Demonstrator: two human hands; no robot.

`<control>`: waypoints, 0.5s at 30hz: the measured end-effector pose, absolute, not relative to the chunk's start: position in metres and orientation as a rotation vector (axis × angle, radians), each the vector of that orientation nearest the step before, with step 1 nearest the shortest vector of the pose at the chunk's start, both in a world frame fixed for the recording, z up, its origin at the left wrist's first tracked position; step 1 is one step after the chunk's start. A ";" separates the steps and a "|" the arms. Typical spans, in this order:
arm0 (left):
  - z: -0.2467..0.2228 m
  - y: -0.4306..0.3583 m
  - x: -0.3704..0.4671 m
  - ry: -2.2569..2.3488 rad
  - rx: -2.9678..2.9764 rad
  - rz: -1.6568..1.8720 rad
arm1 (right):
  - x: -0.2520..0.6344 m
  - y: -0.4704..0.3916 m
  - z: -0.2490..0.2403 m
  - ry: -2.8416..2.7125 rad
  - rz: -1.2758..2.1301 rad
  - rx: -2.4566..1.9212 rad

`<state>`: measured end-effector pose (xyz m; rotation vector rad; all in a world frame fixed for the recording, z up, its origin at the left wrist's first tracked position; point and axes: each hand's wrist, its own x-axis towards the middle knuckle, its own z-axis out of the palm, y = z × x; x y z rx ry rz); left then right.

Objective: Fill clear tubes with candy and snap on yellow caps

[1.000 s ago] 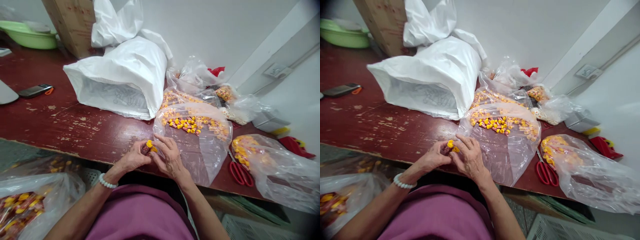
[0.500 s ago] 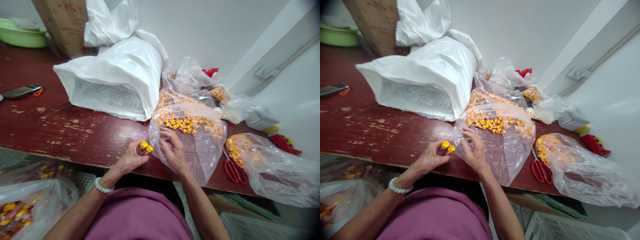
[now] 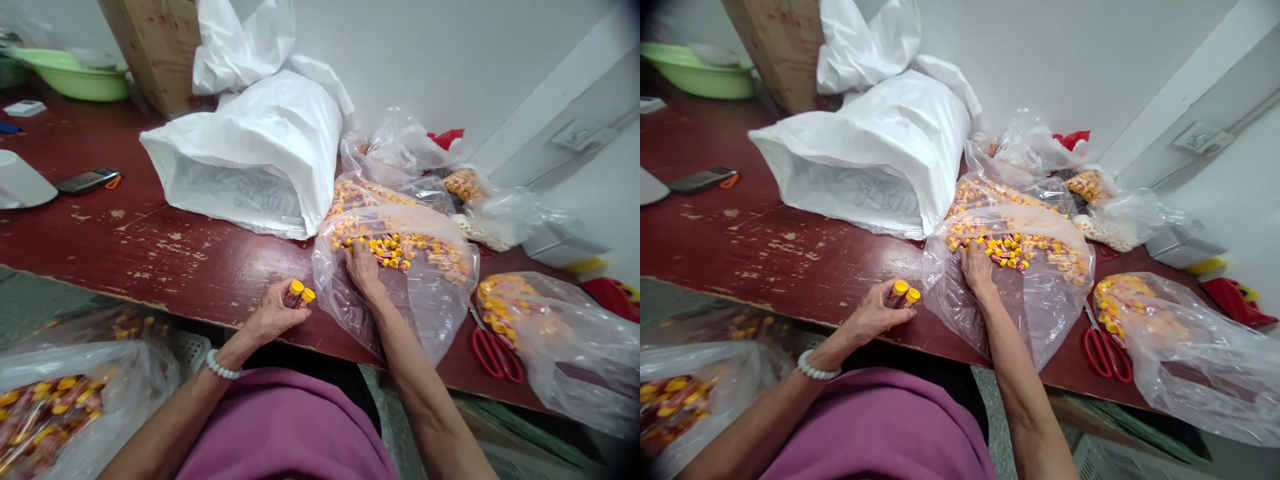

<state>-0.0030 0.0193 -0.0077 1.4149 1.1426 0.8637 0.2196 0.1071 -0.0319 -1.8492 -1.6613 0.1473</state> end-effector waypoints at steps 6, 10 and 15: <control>-0.018 0.022 0.004 1.075 1.409 0.834 | 0.176 0.031 0.011 -1.410 0.523 -1.385; -0.020 0.021 0.004 0.991 1.392 0.820 | 0.140 -0.014 0.020 -1.544 0.690 -1.175; -0.018 0.016 0.000 0.949 1.362 0.816 | 0.136 -0.019 0.015 -1.669 0.518 -1.191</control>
